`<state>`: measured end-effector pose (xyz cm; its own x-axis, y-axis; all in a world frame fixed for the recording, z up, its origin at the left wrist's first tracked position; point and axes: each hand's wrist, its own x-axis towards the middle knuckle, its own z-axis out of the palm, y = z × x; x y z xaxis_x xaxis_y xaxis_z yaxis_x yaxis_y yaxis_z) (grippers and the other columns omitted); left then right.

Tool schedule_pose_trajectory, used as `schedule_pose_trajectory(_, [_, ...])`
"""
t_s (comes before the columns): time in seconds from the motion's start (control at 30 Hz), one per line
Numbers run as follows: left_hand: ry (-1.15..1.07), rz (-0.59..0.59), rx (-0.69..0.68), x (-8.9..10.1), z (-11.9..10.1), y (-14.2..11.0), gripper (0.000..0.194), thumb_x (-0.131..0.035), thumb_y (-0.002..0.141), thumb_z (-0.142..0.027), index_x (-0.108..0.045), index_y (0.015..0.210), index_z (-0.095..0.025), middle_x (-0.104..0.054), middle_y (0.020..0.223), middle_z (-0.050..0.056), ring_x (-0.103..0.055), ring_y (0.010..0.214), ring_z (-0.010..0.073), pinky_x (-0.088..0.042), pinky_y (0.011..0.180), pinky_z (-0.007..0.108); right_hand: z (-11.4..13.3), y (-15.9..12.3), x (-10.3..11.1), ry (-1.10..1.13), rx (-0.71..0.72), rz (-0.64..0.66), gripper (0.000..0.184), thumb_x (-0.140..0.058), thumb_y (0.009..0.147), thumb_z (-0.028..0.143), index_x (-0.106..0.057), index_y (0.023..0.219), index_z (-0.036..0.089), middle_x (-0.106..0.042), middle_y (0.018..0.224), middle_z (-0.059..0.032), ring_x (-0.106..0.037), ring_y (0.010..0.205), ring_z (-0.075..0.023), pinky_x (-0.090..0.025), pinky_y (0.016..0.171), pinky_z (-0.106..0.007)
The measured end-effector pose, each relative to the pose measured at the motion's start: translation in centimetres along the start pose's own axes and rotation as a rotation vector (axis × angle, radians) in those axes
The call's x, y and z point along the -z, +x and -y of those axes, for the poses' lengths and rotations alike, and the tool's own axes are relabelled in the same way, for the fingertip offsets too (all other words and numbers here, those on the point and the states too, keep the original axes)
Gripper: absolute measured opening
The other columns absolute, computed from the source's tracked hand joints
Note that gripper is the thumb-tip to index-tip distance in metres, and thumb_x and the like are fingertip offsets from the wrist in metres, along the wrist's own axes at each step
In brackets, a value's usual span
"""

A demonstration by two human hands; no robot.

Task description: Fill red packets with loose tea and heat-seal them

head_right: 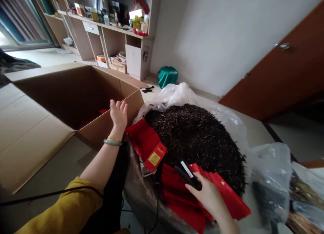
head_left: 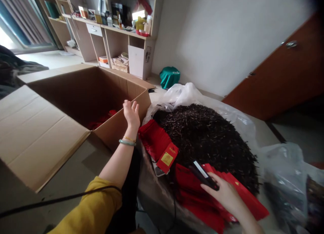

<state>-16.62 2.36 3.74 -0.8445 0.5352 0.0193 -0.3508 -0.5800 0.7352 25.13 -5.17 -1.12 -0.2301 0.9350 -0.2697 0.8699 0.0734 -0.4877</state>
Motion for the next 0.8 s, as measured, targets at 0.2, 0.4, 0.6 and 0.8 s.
schedule_pose_trajectory(0.2, [1.427, 1.313, -0.274, -1.5, 3.3, -10.1, 0.019, -0.061, 0.081, -0.033, -0.071, 0.090, -0.019, -0.070, 0.089, 0.006, -0.066, 0.079, 0.0192, -0.051, 0.074, 0.028, 0.1, -0.3, 0.0, -0.041, -0.008, -0.015, 0.055, -0.066, 0.069, 0.042, -0.064, 0.118, 0.015, -0.066, 0.122, -0.0154, -0.062, 0.113, -0.0318, -0.047, 0.098, -0.042])
schedule_pose_trajectory(0.4, [1.620, 1.447, -0.301, -0.9, 5.3, -14.1, 0.028, -0.067, 0.071, -0.020, -0.069, 0.097, -0.012, -0.066, 0.099, 0.016, -0.064, 0.093, 0.0282, -0.051, 0.081, 0.035, 1.4, -1.0, 0.7, -0.118, 0.023, 0.028, 0.054, -0.066, 0.073, 0.034, -0.060, 0.123, 0.013, -0.060, 0.130, -0.0167, -0.057, 0.119, -0.0303, -0.042, 0.101, -0.041])
schedule_pose_trajectory(0.6, [1.509, 1.419, -0.171, -1.4, 4.8, -11.7, 0.057, -0.055, 0.069, -0.003, -0.056, 0.125, -0.014, -0.067, 0.105, 0.009, -0.066, 0.091, 0.0192, -0.050, 0.082, 0.026, 2.4, -1.4, 1.5, -0.087, 0.059, -0.094, 0.046, -0.068, 0.073, 0.037, -0.064, 0.116, 0.019, -0.067, 0.111, -0.0111, -0.066, 0.092, -0.0260, -0.052, 0.082, -0.036])
schedule_pose_trajectory(0.8, [1.437, 1.414, -0.044, -1.3, 5.1, -11.7, 0.066, -0.071, 0.064, -0.018, -0.055, 0.128, -0.014, -0.070, 0.103, 0.009, -0.067, 0.094, 0.0226, -0.051, 0.083, 0.028, 3.6, -1.1, 1.7, 0.039, 0.176, -0.331, 0.035, -0.064, 0.079, 0.041, -0.067, 0.109, 0.022, -0.068, 0.097, -0.0073, -0.065, 0.077, -0.0204, -0.053, 0.072, -0.032])
